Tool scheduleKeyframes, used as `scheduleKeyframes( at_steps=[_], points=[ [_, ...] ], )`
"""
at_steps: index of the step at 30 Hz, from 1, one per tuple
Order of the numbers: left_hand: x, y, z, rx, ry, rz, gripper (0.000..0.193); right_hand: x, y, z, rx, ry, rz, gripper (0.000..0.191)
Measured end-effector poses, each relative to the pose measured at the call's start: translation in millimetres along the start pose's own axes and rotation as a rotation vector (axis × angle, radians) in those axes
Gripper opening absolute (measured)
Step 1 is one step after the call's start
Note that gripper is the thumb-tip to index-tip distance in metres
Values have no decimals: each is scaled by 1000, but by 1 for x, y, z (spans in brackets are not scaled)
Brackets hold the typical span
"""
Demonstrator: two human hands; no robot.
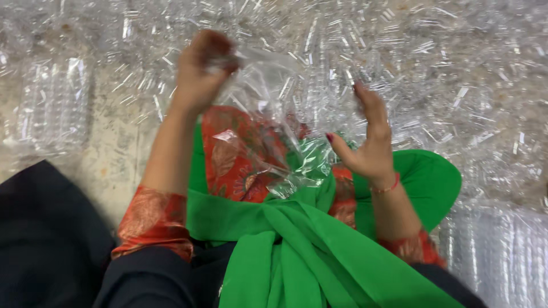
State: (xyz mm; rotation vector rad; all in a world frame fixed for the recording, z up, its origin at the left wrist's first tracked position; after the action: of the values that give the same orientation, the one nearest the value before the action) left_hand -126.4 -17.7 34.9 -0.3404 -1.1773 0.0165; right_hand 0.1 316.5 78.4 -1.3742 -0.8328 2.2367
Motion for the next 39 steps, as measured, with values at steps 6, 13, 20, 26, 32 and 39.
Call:
scheduleKeyframes(
  at_steps=[6,13,20,26,32,39],
  points=[
    [160,98,10,-452,336,189,43,-61,-54,66,-155,-409,-231,82],
    [187,77,10,-281,62,506,29,-53,-58,59,-156,-240,22,22],
    [216,100,-3,-387,304,138,28,-55,-68,45,-527,85,962,59],
    [226,107,-18,-463,268,144,49,-35,-70,23,-942,67,693,40],
    [146,142,-48,-154,-149,-480,64,-47,-71,6,-387,155,824,27],
    [100,116,-68,-66,-154,-579,11,-85,-62,4,-443,16,967,26]
  ],
)
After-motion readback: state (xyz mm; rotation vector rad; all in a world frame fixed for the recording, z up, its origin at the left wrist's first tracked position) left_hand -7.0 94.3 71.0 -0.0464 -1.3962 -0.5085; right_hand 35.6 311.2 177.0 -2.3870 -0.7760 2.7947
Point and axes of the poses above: each hand's wrist, its own z-axis towards the middle knuckle, its own y-axis out of the palm, x = y × z, the point moved 4 cm from there along z, towards the middle knuckle, and after that the axes turned 7 degrees about -x, right-handed, at the moved point
